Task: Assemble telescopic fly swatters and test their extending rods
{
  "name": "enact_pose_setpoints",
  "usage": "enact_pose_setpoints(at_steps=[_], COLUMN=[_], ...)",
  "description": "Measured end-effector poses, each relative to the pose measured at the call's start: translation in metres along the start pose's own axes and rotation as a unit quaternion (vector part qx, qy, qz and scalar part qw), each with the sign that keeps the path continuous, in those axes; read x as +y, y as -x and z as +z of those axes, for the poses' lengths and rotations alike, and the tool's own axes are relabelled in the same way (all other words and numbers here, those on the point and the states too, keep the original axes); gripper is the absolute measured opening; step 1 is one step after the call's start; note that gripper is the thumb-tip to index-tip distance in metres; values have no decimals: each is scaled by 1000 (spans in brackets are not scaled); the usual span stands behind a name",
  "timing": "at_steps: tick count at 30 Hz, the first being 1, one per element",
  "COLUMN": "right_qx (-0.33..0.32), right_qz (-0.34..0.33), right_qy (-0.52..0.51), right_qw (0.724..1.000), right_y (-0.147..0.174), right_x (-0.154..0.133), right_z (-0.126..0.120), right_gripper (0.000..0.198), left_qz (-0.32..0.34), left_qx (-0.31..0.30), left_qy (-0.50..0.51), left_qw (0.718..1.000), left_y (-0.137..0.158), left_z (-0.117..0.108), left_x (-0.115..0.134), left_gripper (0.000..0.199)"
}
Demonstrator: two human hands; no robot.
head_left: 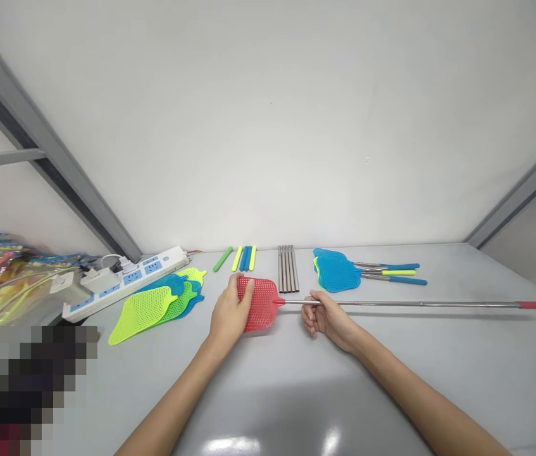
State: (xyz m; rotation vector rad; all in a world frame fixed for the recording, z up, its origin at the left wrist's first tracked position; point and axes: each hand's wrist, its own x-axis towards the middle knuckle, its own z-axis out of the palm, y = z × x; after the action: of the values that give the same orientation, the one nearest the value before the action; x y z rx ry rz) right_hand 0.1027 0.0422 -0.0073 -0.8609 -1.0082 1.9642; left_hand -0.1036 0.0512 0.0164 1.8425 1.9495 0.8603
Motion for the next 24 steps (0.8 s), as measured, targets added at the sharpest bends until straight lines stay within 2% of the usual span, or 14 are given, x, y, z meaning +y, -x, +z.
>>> enact_pose_setpoints(at_steps=[4, 9, 13, 18, 24], right_qx=[63, 142, 192, 240, 262], right_qz=[3, -54, -109, -163, -203], right_qy=[-14, -46, -65, -74, -91], right_qw=[998, 987, 973, 954, 939], right_y=[2, 3, 3, 5, 10], right_x=[-3, -12, -21, -32, -44], right_z=[4, 0, -13, -24, -36], right_gripper=[36, 35, 40, 31, 29], left_qz=[-1, -8, -11, 8, -10], left_qx=[-16, -12, 17, 53, 83], left_qy=[8, 12, 2, -16, -24], left_qw=[1000, 1000, 1000, 998, 996], left_y=[-6, -9, -15, -25, -33], left_z=[2, 3, -5, -21, -34], left_x=[-4, -5, -10, -20, -30], left_gripper=[38, 35, 35, 35, 35])
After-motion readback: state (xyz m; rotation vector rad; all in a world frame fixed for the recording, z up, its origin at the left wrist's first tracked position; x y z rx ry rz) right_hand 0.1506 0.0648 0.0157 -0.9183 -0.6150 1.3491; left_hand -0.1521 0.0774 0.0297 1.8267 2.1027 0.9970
